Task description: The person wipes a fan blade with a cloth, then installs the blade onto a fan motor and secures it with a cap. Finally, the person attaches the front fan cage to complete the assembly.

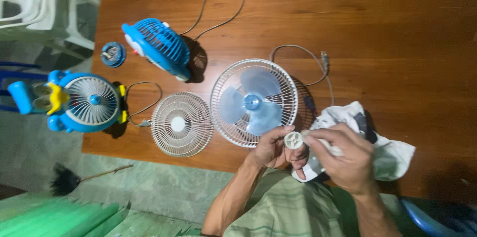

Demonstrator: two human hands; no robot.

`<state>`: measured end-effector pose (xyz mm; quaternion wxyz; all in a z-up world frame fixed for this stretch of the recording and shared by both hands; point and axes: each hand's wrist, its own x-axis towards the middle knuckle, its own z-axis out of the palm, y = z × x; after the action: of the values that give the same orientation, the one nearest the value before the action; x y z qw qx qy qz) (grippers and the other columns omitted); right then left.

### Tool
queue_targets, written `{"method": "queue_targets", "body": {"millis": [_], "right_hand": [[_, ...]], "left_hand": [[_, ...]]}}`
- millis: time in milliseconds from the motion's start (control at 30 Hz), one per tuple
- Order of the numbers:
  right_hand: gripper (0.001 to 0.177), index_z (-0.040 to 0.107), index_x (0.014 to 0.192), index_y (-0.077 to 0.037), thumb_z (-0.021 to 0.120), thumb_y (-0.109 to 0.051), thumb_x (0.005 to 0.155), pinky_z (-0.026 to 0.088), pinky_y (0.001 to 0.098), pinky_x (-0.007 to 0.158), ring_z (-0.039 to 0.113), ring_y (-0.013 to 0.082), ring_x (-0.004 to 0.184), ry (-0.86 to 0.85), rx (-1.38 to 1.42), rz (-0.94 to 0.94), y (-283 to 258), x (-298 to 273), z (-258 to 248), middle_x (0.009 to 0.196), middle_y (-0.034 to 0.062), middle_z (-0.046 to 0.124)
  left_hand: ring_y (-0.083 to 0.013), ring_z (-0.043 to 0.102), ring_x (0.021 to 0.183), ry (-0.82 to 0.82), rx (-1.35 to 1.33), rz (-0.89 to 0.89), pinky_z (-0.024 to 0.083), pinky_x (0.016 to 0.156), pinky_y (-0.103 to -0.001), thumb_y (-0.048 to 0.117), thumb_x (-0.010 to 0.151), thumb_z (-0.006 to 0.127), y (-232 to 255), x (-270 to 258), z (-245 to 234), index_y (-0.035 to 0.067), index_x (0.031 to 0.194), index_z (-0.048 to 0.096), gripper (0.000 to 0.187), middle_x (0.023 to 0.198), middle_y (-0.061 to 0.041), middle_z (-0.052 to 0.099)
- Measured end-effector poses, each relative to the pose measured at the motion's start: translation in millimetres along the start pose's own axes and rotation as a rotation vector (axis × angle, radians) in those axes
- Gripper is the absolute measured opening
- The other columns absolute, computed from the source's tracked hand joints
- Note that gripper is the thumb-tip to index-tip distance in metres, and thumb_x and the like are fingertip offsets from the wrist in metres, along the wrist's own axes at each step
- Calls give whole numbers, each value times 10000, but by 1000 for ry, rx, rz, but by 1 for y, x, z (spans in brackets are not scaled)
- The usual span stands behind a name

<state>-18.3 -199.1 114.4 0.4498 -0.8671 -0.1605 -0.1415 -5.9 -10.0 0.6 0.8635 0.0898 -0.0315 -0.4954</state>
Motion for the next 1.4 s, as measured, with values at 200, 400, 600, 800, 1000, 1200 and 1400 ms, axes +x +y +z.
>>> {"method": "queue_targets", "body": {"millis": [200, 400, 600, 800, 1000, 1200, 1400], "right_hand": [[166, 734, 961, 14, 776, -42, 811, 567, 336, 591, 712, 215, 690, -125, -120, -46, -9, 7, -1, 861, 98, 709], [149, 771, 949, -38, 766, -120, 824, 553, 353, 595, 715, 242, 680, -308, -120, 205, 16, 11, -12, 820, 104, 711], [196, 776, 962, -29, 764, -214, 899, 543, 374, 688, 703, 265, 771, 49, -282, 368, 56, 11, -18, 884, 123, 718], [237, 782, 1010, -34, 744, -252, 923, 539, 402, 752, 692, 302, 818, 189, -324, 408, 105, 0, -11, 919, 158, 716], [344, 739, 1168, -62, 687, -273, 900, 534, 403, 864, 681, 328, 1041, 253, -570, 151, 125, -24, 12, 1158, 196, 718], [426, 742, 1235, -35, 623, -339, 960, 570, 320, 776, 707, 187, 861, 102, 300, 741, 101, -37, 43, 980, 131, 785], [465, 705, 1264, 41, 530, -308, 1011, 569, 330, 789, 709, 198, 846, 76, 729, 798, 74, -29, 47, 997, 157, 781]], "left_hand": [[-311, 619, 763, 208, 79, 92, 593, 744, -619, 455, 1120, 442, -9, 6, -3, -17, 995, 636, 525, 826, -121, 559], [-284, 632, 782, 260, 113, 117, 605, 817, -620, 468, 1135, 465, -14, 16, -18, -17, 1019, 612, 519, 830, -106, 551], [-236, 657, 817, 385, 241, 187, 613, 858, -548, 418, 1054, 520, -1, 23, -14, -37, 1121, 621, 471, 964, -116, 658], [-193, 685, 853, 283, 272, 233, 621, 940, -460, 214, 1045, 661, -2, 32, -10, -68, 1260, 625, 356, 979, -115, 667], [-152, 707, 764, 435, 376, 295, 634, 824, -347, 123, 922, 758, -2, 40, 5, -57, 1213, 649, 359, 993, -91, 738], [-85, 692, 724, 614, 633, 469, 519, 583, -220, 128, 840, 819, -3, 39, 26, -23, 1198, 674, 415, 922, -44, 749], [-73, 633, 660, 607, 726, 669, 534, 553, -214, 70, 841, 847, -12, 36, 26, -53, 1205, 670, 423, 831, -51, 707]]}}
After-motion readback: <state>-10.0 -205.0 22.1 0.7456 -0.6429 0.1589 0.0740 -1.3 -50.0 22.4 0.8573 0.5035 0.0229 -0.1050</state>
